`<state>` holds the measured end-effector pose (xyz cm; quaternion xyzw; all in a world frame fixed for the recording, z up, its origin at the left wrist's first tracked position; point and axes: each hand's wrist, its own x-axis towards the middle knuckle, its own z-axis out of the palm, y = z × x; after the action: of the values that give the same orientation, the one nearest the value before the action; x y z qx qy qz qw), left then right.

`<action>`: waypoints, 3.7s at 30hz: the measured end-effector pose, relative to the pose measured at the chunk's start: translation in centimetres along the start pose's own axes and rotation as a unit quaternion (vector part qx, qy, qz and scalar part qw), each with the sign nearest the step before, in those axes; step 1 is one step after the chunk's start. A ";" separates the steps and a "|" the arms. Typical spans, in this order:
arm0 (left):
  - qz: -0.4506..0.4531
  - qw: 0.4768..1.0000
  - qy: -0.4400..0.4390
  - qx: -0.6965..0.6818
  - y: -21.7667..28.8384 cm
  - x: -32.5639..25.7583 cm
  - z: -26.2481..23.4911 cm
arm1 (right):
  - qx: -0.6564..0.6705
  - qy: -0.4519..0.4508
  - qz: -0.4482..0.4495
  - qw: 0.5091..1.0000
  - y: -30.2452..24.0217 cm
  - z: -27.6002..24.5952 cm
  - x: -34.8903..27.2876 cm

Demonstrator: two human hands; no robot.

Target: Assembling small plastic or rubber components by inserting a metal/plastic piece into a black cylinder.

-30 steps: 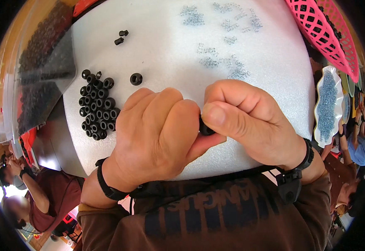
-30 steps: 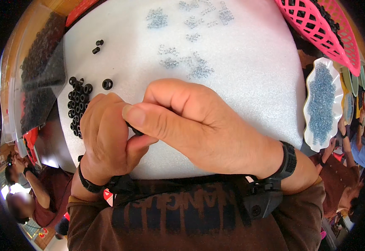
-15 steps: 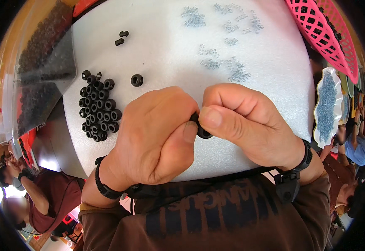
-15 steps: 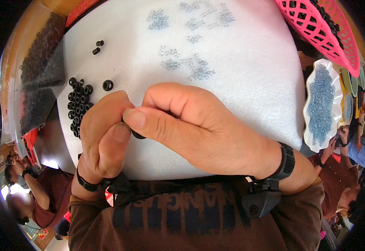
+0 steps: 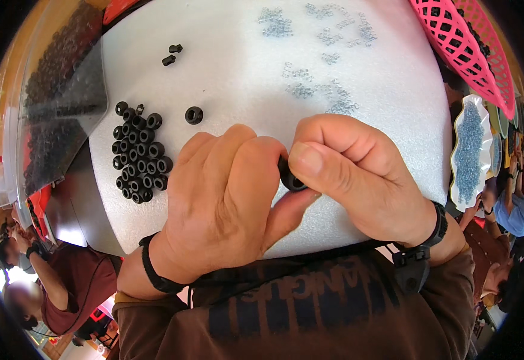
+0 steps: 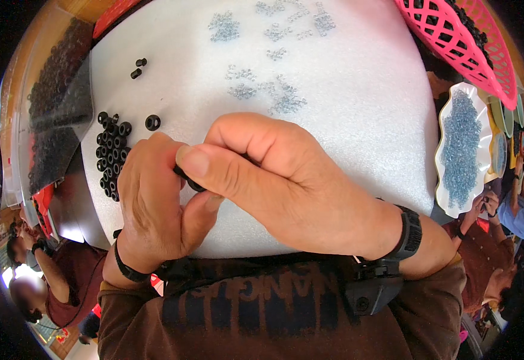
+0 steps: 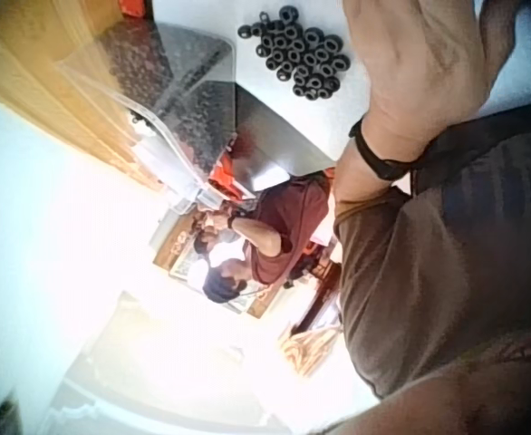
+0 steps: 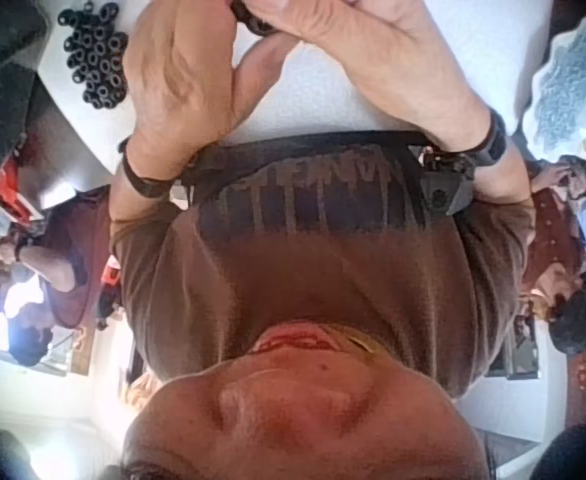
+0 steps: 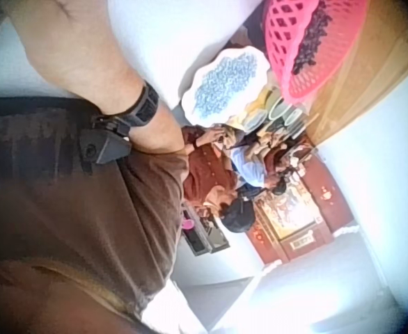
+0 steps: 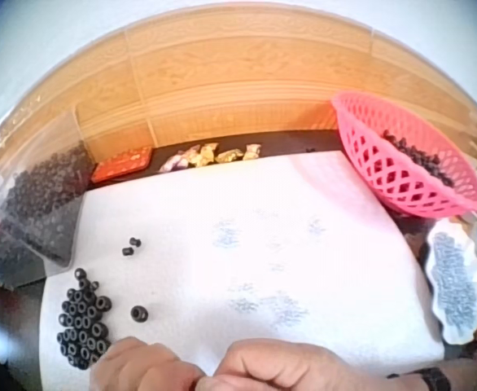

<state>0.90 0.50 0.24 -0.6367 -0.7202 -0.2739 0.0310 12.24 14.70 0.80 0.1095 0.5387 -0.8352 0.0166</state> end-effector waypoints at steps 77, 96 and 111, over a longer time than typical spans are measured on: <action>0.036 0.998 0.013 0.054 -0.2 0.7 -0.9 | 0.219 -0.005 0.010 0.976 0.2 0.1 -0.2; 0.043 0.997 -0.053 0.027 -0.6 0.8 -1.9 | 0.086 -0.046 0.092 0.991 -0.8 -0.2 0.1; 0.063 0.997 -0.044 -0.013 -1.2 -1.5 -0.1 | -0.003 -0.021 0.113 0.993 0.5 -0.4 0.1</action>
<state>0.03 -0.98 -0.71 -0.6922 -0.6761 -0.2525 0.0084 12.32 14.89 0.21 0.1526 0.5253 -0.8281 0.1227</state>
